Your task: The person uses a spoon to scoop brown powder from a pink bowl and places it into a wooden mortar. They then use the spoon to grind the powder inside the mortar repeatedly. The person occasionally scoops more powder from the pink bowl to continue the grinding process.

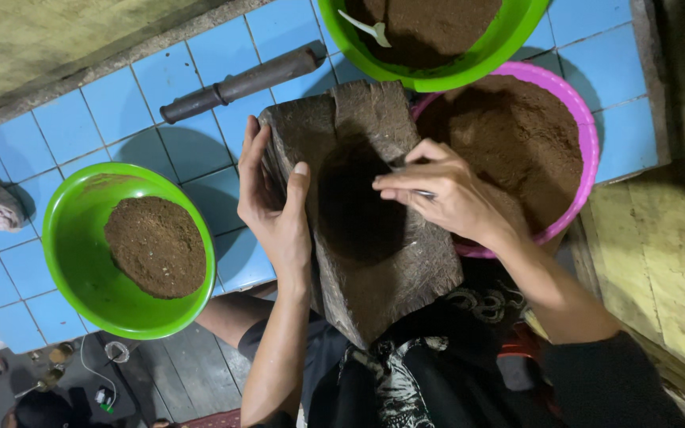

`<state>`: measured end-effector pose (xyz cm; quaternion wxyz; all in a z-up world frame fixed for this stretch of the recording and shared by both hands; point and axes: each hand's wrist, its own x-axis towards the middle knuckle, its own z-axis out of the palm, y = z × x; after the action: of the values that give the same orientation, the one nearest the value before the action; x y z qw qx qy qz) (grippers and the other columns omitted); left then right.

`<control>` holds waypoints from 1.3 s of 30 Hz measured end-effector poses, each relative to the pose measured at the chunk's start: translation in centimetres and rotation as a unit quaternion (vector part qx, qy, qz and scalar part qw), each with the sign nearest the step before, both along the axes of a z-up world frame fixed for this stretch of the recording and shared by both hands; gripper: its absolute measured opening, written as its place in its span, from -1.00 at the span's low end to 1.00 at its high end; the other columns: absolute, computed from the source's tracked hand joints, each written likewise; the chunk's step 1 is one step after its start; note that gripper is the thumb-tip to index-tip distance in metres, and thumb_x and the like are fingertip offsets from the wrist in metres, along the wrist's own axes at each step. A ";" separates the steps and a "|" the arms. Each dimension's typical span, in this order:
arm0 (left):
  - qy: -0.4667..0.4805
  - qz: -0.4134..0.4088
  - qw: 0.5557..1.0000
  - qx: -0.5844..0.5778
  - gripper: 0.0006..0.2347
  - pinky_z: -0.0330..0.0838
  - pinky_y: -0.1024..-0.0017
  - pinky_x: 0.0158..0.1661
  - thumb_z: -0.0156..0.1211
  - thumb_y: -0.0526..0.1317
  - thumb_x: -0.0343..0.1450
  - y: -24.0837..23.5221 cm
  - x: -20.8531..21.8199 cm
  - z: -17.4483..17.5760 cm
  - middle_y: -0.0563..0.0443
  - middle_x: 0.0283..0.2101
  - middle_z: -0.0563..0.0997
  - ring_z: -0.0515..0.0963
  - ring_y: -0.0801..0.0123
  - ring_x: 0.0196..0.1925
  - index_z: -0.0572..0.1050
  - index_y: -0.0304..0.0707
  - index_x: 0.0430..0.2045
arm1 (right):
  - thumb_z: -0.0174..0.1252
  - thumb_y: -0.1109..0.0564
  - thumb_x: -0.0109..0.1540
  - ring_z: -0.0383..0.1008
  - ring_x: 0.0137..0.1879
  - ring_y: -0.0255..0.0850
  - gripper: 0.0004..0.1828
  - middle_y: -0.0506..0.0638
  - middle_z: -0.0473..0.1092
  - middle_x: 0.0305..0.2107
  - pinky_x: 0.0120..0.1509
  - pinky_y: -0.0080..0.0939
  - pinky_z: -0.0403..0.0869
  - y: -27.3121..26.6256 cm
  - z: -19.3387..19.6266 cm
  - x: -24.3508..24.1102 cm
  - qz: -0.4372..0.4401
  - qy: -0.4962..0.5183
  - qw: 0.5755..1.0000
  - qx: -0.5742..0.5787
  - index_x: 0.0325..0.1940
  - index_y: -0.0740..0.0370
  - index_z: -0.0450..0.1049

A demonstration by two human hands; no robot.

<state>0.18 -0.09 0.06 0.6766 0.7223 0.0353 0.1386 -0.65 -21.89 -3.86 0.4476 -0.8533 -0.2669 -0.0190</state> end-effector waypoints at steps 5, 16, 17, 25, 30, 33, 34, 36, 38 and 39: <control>-0.004 0.000 1.000 -0.002 -0.58 0.06 0.12 0.44 0.25 -0.41 0.41 -0.1 0.0 0.2 -0.25 0.40 0.26 0.18 0.05 0.50 0.39 -0.29 0.20 | 0.21 0.01 0.27 0.34 -0.14 -0.17 -0.78 -0.11 0.60 -0.37 -0.01 -0.12 0.28 -0.3 -2.4 -1.5 -0.010 -0.005 0.999 -0.042 0.00 -0.08 0.62; -0.004 0.000 1.000 0.006 -0.58 0.06 0.11 0.44 0.26 -0.40 0.42 0.1 0.0 0.0 -0.25 0.40 0.26 0.18 0.03 0.50 0.39 -0.30 0.19 | 0.15 0.02 0.31 0.27 -0.22 -0.17 -0.81 -0.04 0.53 -0.54 0.05 -0.10 0.22 0.1 -2.5 -4.0 -0.072 0.026 0.994 -0.079 -0.04 -0.06 0.61; -0.002 0.000 1.000 0.006 -0.58 0.06 0.11 0.44 0.26 -0.39 0.41 0.0 0.0 0.2 -0.25 0.39 0.26 0.18 0.04 0.50 0.39 -0.30 0.19 | 0.14 -0.02 0.32 0.27 -0.22 -0.18 -0.81 -0.05 0.52 -0.54 0.05 -0.10 0.21 0.4 -2.4 -4.3 -0.084 0.029 0.993 -0.079 -0.08 -0.05 0.62; -0.002 -0.001 1.000 0.008 -0.59 0.05 0.09 0.44 0.26 -0.38 0.42 0.1 -0.2 0.1 -0.25 0.39 0.26 0.18 0.01 0.50 0.39 -0.28 0.20 | 0.17 -0.03 0.28 0.36 -0.20 -0.25 -0.87 -0.11 0.48 -0.58 0.06 -0.14 0.21 0.8 -2.3 -5.6 -0.110 0.007 0.992 -0.061 -0.22 -0.08 0.62; -0.003 0.001 1.000 0.001 -0.59 0.07 0.08 0.43 0.26 -0.39 0.42 0.1 -0.2 -0.2 -0.26 0.39 0.27 0.18 0.01 0.49 0.40 -0.28 0.20 | 0.20 -0.04 0.27 0.46 0.03 -0.19 -0.85 -0.06 0.55 -0.32 0.19 -0.05 0.21 0.4 -2.6 -6.1 -0.112 0.049 0.992 -0.013 -0.25 -0.01 0.62; -0.001 -0.001 1.000 0.002 -0.59 0.06 0.07 0.43 0.25 -0.39 0.42 0.0 -0.3 0.0 -0.25 0.39 0.26 0.17 0.02 0.50 0.40 -0.26 0.20 | 0.20 -0.01 0.27 0.48 0.02 -0.15 -0.83 0.02 0.57 -0.29 0.22 0.05 0.20 0.4 -1.4 -6.1 -0.098 0.092 0.990 0.038 -0.27 0.05 0.64; -0.001 -0.002 1.000 0.002 -0.59 0.06 0.07 0.43 0.25 -0.39 0.42 -0.1 -0.2 0.1 -0.25 0.39 0.26 0.17 0.02 0.50 0.40 -0.26 0.20 | 0.20 -0.01 0.27 0.48 0.02 -0.15 -0.83 0.02 0.57 -0.29 0.22 0.05 0.20 0.1 -1.4 -6.2 -0.100 0.092 0.990 0.038 -0.27 0.05 0.64; -0.005 0.002 1.000 0.003 -0.58 0.06 0.11 0.44 0.25 -0.40 0.41 -0.2 -0.2 0.1 -0.27 0.39 0.28 0.17 0.01 0.50 0.40 -0.28 0.19 | 0.19 0.11 0.25 0.52 0.02 -0.02 -0.84 0.15 0.57 -0.31 0.34 0.22 0.15 -0.2 -1.4 -6.2 -0.096 0.163 0.971 0.147 -0.32 0.20 0.62; -0.004 0.003 1.000 0.001 -0.58 0.06 0.11 0.44 0.25 -0.40 0.40 -0.2 -0.2 0.3 -0.27 0.39 0.28 0.18 0.02 0.49 0.40 -0.29 0.19 | 0.18 0.08 0.26 0.53 0.04 -0.05 -0.81 0.13 0.58 -0.29 0.36 0.17 0.18 -1.5 -2.5 -6.6 -0.102 0.190 0.959 0.184 -0.31 0.20 0.63; -0.002 0.004 1.000 -0.003 -0.58 0.07 0.12 0.44 0.25 -0.41 0.40 -0.3 -0.3 0.4 -0.27 0.39 0.28 0.18 0.02 0.49 0.40 -0.29 0.19 | 0.16 0.05 0.28 0.53 0.06 -0.08 -0.77 0.11 0.59 -0.28 0.38 0.13 0.20 -2.2 -3.0 -6.8 -0.108 0.216 0.945 0.220 -0.29 0.21 0.64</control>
<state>-0.07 -0.37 0.47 0.6780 0.7203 0.0372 0.1421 -7.47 -24.09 -6.82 0.6660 -0.7412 -0.0590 0.0594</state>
